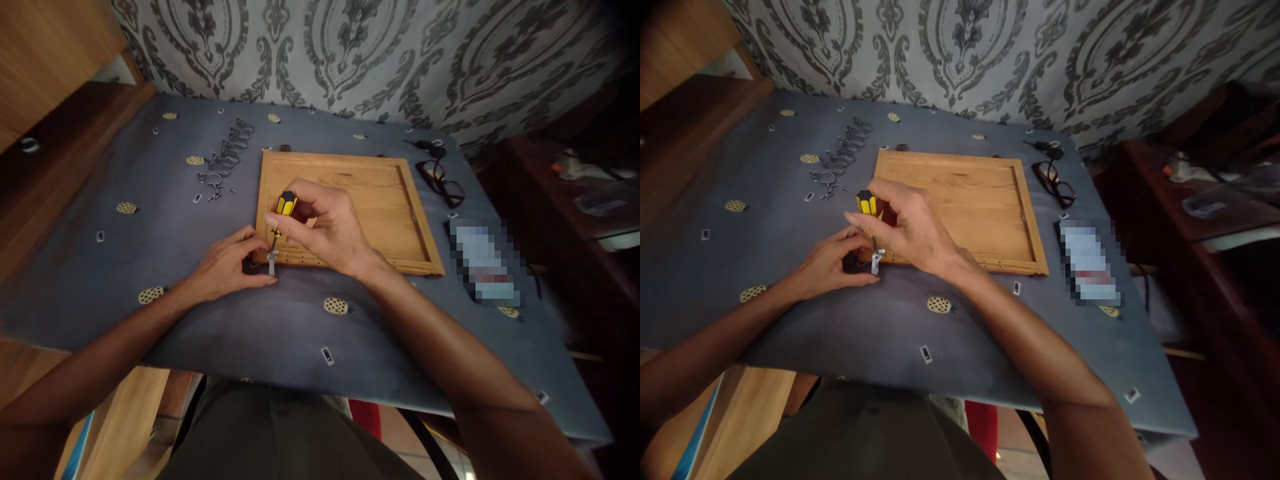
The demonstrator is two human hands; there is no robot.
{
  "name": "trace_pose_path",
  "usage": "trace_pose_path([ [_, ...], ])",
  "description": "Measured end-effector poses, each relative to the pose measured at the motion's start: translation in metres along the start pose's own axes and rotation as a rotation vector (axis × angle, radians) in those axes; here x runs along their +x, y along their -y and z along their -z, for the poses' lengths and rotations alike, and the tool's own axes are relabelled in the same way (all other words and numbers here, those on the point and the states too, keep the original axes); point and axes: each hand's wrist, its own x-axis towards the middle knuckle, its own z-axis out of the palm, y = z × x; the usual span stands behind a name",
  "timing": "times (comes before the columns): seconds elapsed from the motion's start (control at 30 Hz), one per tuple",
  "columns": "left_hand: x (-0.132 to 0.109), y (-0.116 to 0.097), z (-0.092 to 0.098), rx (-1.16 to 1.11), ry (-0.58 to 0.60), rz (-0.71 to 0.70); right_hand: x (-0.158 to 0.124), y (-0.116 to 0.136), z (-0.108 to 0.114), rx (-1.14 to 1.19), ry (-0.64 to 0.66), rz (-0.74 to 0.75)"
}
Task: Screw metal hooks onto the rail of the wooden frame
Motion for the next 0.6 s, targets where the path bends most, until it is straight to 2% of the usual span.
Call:
trace_pose_path([
  [0.13,0.001,0.001,0.0,-0.004,0.008,0.002,0.0,0.002,0.001,-0.036,0.02,0.03],
  [0.37,0.0,0.0,0.001,-0.007,0.019,0.004,-0.002,0.0,-0.004,-0.038,-0.07,0.025],
  [0.6,-0.001,0.001,0.002,-0.03,0.029,0.011,-0.001,0.005,0.007,-0.1,0.089,0.037],
])
